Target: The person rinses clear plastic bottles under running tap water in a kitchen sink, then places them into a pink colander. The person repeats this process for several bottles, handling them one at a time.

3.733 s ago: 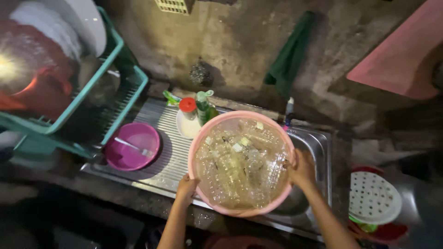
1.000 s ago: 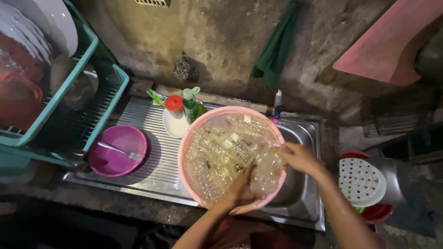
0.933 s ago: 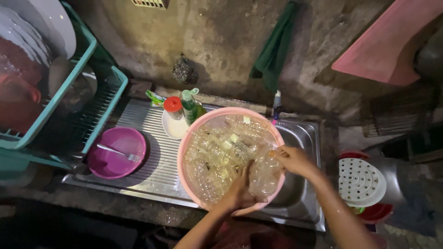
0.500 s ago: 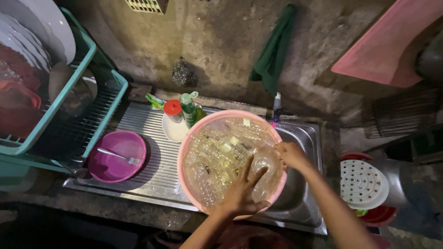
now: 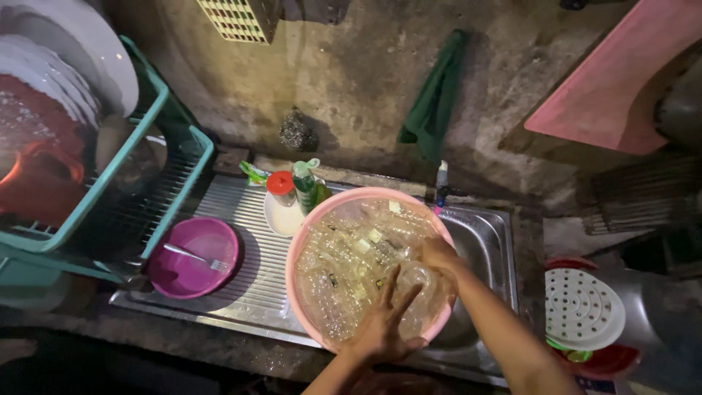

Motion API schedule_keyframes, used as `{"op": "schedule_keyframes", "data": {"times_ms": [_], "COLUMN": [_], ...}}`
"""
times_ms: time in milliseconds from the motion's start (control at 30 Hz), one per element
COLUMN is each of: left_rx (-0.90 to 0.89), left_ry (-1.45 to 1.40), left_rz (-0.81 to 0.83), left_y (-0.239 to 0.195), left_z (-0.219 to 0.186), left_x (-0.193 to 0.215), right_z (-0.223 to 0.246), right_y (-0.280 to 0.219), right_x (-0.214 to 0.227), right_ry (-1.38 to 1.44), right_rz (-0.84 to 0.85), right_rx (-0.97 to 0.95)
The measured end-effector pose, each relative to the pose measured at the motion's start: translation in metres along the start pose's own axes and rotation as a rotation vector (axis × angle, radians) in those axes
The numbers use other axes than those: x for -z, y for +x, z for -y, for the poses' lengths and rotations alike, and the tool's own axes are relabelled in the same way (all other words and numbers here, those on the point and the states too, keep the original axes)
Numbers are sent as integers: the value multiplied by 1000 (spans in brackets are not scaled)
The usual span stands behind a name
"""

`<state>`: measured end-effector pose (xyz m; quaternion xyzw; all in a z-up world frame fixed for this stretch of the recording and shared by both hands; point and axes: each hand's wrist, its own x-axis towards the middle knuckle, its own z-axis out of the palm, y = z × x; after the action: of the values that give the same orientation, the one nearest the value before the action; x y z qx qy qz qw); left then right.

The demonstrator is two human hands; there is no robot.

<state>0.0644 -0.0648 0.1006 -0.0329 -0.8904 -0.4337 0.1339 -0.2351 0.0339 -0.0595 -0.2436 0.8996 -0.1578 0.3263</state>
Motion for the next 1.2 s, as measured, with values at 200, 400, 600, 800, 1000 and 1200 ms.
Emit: {"op": "schedule_keyframes", "data": {"times_ms": [200,400,600,800,1000,1200], "left_rx": [46,80,23,-14,-33,133], "left_ry": [-9,-119,-97,55,63,142], "left_rz": [5,-18,-77,26,50,201], "left_y": [-5,-8,-13,-12,-10,11], "left_z": [-2,5,5,7,21,27], "left_x": [4,4,5,-3,-17,-30], "right_z": [11,30,34,58,74,70], "right_y": [-5,-46,-103,-150,-181,-196], "right_x": [-2,28,46,68,91,107], "right_ry": [-221,-123,17,117,190,348], "right_rz": [-179,-272,-596,-646,-893,-1039], "right_rx": [215,41,362,427,660,463]}}
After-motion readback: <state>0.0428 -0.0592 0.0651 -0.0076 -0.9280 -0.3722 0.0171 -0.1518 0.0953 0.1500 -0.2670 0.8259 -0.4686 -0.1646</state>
